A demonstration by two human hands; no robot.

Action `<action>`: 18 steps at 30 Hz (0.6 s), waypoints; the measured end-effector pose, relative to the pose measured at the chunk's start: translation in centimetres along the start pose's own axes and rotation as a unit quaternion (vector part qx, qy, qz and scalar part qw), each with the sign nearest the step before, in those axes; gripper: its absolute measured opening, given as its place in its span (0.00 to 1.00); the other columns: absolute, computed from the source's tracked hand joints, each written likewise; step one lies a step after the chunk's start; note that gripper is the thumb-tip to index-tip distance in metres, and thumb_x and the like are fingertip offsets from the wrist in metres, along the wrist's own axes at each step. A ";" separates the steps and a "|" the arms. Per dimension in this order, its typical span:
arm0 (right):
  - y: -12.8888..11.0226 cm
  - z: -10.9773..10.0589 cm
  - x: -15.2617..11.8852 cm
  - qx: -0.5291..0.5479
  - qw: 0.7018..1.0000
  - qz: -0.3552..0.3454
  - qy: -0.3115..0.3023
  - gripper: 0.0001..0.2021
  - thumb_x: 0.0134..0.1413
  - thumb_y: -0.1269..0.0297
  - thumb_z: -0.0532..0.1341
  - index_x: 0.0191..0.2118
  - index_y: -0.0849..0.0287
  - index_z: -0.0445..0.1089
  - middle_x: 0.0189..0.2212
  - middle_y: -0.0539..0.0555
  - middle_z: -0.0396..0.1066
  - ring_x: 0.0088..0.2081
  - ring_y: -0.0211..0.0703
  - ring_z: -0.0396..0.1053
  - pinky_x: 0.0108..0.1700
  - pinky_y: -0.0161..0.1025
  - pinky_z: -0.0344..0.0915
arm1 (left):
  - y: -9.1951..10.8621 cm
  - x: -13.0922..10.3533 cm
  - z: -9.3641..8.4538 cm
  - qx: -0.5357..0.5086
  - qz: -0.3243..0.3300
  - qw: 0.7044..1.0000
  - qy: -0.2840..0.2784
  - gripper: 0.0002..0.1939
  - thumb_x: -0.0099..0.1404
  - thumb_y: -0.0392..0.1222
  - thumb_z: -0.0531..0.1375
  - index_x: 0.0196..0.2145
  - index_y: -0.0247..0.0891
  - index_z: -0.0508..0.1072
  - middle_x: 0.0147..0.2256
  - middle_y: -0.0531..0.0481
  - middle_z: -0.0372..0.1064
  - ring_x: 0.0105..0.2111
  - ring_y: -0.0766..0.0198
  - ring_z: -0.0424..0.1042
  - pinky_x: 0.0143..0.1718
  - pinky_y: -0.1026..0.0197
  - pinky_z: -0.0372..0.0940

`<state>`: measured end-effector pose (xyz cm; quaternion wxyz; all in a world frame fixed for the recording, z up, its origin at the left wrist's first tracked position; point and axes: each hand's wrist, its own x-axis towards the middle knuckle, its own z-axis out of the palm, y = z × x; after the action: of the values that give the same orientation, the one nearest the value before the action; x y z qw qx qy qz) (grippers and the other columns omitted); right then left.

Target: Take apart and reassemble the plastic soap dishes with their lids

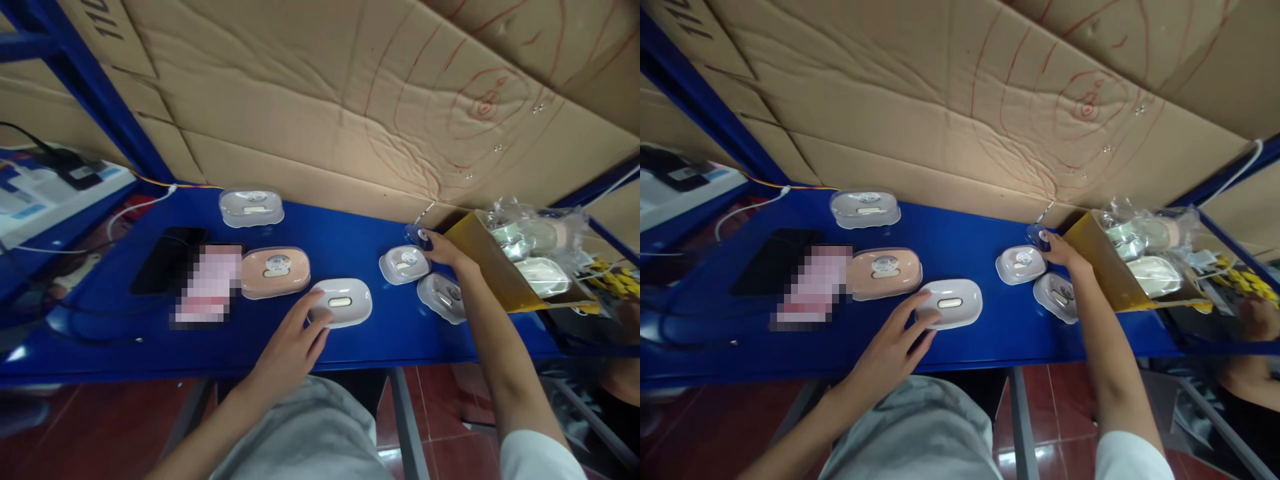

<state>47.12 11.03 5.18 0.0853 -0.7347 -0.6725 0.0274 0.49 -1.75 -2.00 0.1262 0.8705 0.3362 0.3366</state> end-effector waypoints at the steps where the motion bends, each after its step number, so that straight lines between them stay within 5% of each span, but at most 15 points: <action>1: 0.2 0.1 0.4 0.005 1.000 0.008 0.002 0.31 0.55 0.48 0.73 0.59 0.61 0.76 0.52 0.67 0.80 0.52 0.60 0.77 0.58 0.56 0.73 | -0.1 0.0 -0.1 -0.012 -0.004 1.000 -0.004 0.13 0.78 0.32 0.57 0.58 0.39 0.71 0.68 0.36 0.59 0.71 0.47 0.62 0.69 0.44 0.66; 7: -2.2 -2.7 -2.6 0.055 0.995 -0.013 0.078 0.30 0.66 0.42 0.65 0.60 0.64 0.72 0.52 0.66 0.78 0.50 0.55 0.77 0.55 0.52 0.72 | -0.5 0.7 -1.3 -0.082 -0.039 0.994 -0.064 0.10 0.79 0.32 0.55 0.52 0.43 0.71 0.68 0.41 0.59 0.71 0.51 0.63 0.70 0.47 0.66; 9: -5.1 -3.9 -5.6 0.078 0.990 -0.061 0.098 0.28 0.68 0.43 0.64 0.64 0.56 0.70 0.57 0.63 0.75 0.56 0.53 0.75 0.59 0.50 0.71 | -1.0 0.8 -1.7 -0.097 -0.037 0.990 -0.091 0.08 0.78 0.33 0.56 0.50 0.44 0.70 0.67 0.42 0.59 0.70 0.50 0.65 0.67 0.47 0.69; 11: -8.7 -4.1 -9.1 0.125 0.971 -0.181 0.091 0.26 0.67 0.49 0.68 0.65 0.53 0.69 0.63 0.62 0.72 0.63 0.56 0.71 0.66 0.53 0.68 | -1.5 0.8 -1.9 -0.109 -0.044 0.989 -0.094 0.08 0.77 0.34 0.59 0.51 0.44 0.69 0.67 0.42 0.60 0.68 0.49 0.68 0.64 0.48 0.72; 13: -12.1 -2.9 -12.5 0.158 0.950 -0.265 0.047 0.27 0.68 0.53 0.68 0.67 0.50 0.67 0.67 0.61 0.69 0.68 0.57 0.68 0.69 0.57 0.66 | -1.9 0.7 -1.9 -0.123 -0.057 0.988 -0.076 0.12 0.76 0.36 0.61 0.54 0.45 0.68 0.66 0.41 0.60 0.67 0.49 0.69 0.61 0.49 0.75; 18: -16.3 2.9 -17.1 0.195 0.940 -0.280 0.000 0.30 0.70 0.56 0.67 0.72 0.46 0.63 0.71 0.61 0.64 0.71 0.59 0.64 0.69 0.61 0.69 | -2.4 0.5 -1.5 -0.144 -0.066 0.986 -0.045 0.29 0.75 0.39 0.64 0.68 0.49 0.59 0.71 0.39 0.55 0.73 0.48 0.60 0.71 0.41 0.64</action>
<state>29.03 -4.34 3.70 0.2311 -0.4855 -0.8326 0.1326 -1.41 0.38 -1.71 0.2870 0.8333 0.3350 0.3333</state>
